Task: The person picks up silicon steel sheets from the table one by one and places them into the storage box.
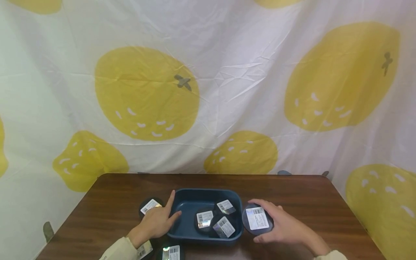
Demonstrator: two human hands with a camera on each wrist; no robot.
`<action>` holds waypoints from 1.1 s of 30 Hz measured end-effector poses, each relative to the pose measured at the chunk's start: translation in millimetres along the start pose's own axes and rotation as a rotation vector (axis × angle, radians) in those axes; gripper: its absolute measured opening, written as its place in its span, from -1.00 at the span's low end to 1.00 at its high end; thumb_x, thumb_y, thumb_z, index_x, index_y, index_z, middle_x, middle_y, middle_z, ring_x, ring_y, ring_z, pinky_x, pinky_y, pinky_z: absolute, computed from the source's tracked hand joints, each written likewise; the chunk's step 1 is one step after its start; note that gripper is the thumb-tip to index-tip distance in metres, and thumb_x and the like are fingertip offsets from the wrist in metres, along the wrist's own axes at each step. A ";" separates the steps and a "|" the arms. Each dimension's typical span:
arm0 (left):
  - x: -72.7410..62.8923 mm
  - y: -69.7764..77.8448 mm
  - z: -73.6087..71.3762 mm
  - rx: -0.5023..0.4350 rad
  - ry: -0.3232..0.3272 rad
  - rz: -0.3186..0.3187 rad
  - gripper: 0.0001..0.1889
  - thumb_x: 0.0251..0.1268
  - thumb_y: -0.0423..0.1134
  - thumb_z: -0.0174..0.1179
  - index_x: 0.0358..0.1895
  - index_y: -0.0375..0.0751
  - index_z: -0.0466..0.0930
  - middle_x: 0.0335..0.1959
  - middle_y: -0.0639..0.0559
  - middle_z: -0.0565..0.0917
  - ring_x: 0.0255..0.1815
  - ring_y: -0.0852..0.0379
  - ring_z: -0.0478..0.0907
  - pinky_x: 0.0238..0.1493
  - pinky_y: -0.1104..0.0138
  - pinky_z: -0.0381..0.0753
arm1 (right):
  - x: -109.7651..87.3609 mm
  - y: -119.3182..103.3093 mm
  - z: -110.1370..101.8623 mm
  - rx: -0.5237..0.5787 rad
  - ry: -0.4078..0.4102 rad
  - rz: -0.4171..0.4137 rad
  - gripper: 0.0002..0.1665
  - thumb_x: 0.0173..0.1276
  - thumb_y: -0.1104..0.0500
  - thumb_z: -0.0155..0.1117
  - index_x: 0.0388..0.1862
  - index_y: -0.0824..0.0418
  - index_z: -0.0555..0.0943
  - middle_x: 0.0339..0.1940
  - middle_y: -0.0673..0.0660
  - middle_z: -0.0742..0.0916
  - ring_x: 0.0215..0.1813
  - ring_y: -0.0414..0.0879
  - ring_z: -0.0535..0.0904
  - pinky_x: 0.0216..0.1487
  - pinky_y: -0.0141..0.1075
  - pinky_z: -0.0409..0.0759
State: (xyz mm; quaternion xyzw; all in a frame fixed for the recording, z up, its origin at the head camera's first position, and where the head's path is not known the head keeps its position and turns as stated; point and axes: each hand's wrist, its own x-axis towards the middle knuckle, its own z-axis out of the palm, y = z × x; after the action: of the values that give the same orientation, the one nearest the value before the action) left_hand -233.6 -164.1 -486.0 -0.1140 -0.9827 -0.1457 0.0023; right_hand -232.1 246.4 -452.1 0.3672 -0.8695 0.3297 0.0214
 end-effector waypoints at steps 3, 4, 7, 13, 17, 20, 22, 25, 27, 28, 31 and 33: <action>0.3 -1.2 -0.7 -0.005 -0.008 -0.002 -0.16 0.50 0.17 -0.04 0.59 -0.28 -0.10 -0.70 0.05 0.47 -0.60 0.13 0.46 -0.43 0.18 0.48 | 3.6 -1.9 1.4 0.016 -0.006 -0.002 0.04 -0.04 -0.09 0.65 0.41 0.01 0.35 0.13 -0.12 0.58 0.01 -0.26 0.50 -0.09 -0.31 0.50; 0.4 -1.0 -0.9 -0.006 -0.011 -0.004 -0.16 0.50 0.17 -0.05 0.59 -0.28 -0.11 -0.70 0.05 0.47 -0.59 0.13 0.46 -0.42 0.18 0.48 | 4.2 -2.0 1.4 0.022 -0.010 -0.001 0.04 -0.03 -0.09 0.65 0.41 0.03 0.35 0.13 -0.11 0.58 0.01 -0.25 0.50 -0.08 -0.31 0.51; 0.3 -0.7 -0.8 -0.005 -0.012 -0.004 -0.16 0.50 0.16 -0.04 0.59 -0.29 -0.11 -0.69 0.04 0.49 -0.58 0.13 0.47 -0.41 0.16 0.49 | 6.0 -2.3 0.9 0.043 -0.027 0.008 0.04 -0.01 -0.09 0.64 0.42 0.06 0.34 0.14 -0.09 0.57 0.03 -0.24 0.49 -0.08 -0.31 0.52; 0.5 -1.3 0.5 0.007 0.011 0.007 -0.17 0.49 0.16 -0.03 0.58 -0.31 -0.07 -0.67 0.02 0.52 -0.57 0.11 0.50 -0.40 0.15 0.50 | 9.8 -4.3 0.1 0.056 -0.044 0.032 0.02 0.01 -0.10 0.62 0.42 0.00 0.32 0.16 -0.08 0.57 0.04 -0.22 0.48 -0.07 -0.31 0.51; 1.2 -2.1 1.4 0.008 0.012 0.012 -0.17 0.50 0.16 -0.04 0.57 -0.32 -0.07 -0.69 0.04 0.50 -0.59 0.13 0.48 -0.41 0.16 0.50 | 12.3 -4.7 1.2 0.052 -0.043 0.029 0.03 0.00 -0.12 0.62 0.42 0.00 0.32 0.15 -0.09 0.57 0.03 -0.22 0.48 -0.09 -0.31 0.50; 1.0 -2.2 1.2 0.002 0.000 0.009 -0.17 0.50 0.17 -0.06 0.58 -0.31 -0.09 -0.70 0.06 0.47 -0.60 0.14 0.46 -0.42 0.18 0.49 | 14.4 -4.5 2.5 0.036 -0.037 0.013 0.03 0.00 -0.13 0.63 0.42 -0.02 0.32 0.15 -0.12 0.57 0.03 -0.23 0.48 -0.08 -0.30 0.50; 0.8 -2.5 1.4 -0.002 -0.007 0.007 -0.17 0.51 0.17 -0.06 0.58 -0.30 -0.10 -0.71 0.07 0.45 -0.60 0.15 0.44 -0.42 0.18 0.48 | 15.6 -4.7 3.3 0.027 -0.033 0.008 0.03 -0.01 -0.14 0.63 0.42 -0.03 0.33 0.15 -0.13 0.57 0.03 -0.24 0.49 -0.08 -0.29 0.49; 0.9 -2.9 1.9 -0.001 -0.001 0.011 -0.16 0.51 0.17 -0.06 0.58 -0.30 -0.10 -0.73 0.08 0.43 -0.61 0.16 0.43 -0.43 0.19 0.47 | 17.2 -5.2 3.5 0.016 -0.034 0.011 0.03 -0.01 -0.15 0.62 0.42 -0.02 0.34 0.15 -0.16 0.57 0.02 -0.24 0.49 -0.08 -0.26 0.47; 0.9 -3.0 2.0 0.002 0.005 0.013 -0.16 0.50 0.17 -0.06 0.58 -0.30 -0.10 -0.73 0.08 0.43 -0.62 0.16 0.43 -0.43 0.19 0.47 | 18.2 -5.4 3.6 0.005 -0.029 0.016 0.04 -0.03 -0.16 0.63 0.41 -0.01 0.35 0.14 -0.18 0.57 0.02 -0.25 0.49 -0.07 -0.24 0.45; 0.7 -2.9 1.8 0.001 0.006 0.013 -0.16 0.50 0.17 -0.06 0.58 -0.31 -0.10 -0.74 0.08 0.43 -0.62 0.16 0.42 -0.44 0.19 0.47 | 18.7 -5.4 3.6 -0.005 -0.025 0.017 0.04 -0.03 -0.16 0.63 0.41 -0.02 0.35 0.14 -0.19 0.57 0.02 -0.26 0.50 -0.07 -0.23 0.43; 0.5 -2.4 1.0 -0.005 0.001 0.010 -0.16 0.50 0.17 -0.05 0.58 -0.30 -0.10 -0.74 0.09 0.42 -0.63 0.16 0.41 -0.44 0.19 0.46 | 20.0 -5.4 4.1 -0.024 -0.009 0.015 0.05 -0.06 -0.18 0.64 0.40 -0.04 0.36 0.12 -0.22 0.58 0.01 -0.28 0.51 -0.06 -0.21 0.40; 0.4 -2.2 0.4 -0.010 -0.004 0.006 -0.16 0.50 0.17 -0.05 0.59 -0.30 -0.11 -0.74 0.09 0.42 -0.63 0.16 0.41 -0.45 0.20 0.46 | 20.9 -5.3 4.3 -0.027 -0.006 0.011 0.05 -0.07 -0.19 0.64 0.40 -0.03 0.37 0.12 -0.23 0.58 0.00 -0.28 0.51 -0.06 -0.22 0.40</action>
State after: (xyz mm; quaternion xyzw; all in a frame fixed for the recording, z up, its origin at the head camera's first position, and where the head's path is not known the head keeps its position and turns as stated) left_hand -234.4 -166.0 -487.0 -0.1174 -0.9816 -0.1505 0.0005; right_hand -243.0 228.1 -446.7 0.3628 -0.8760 0.3169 0.0222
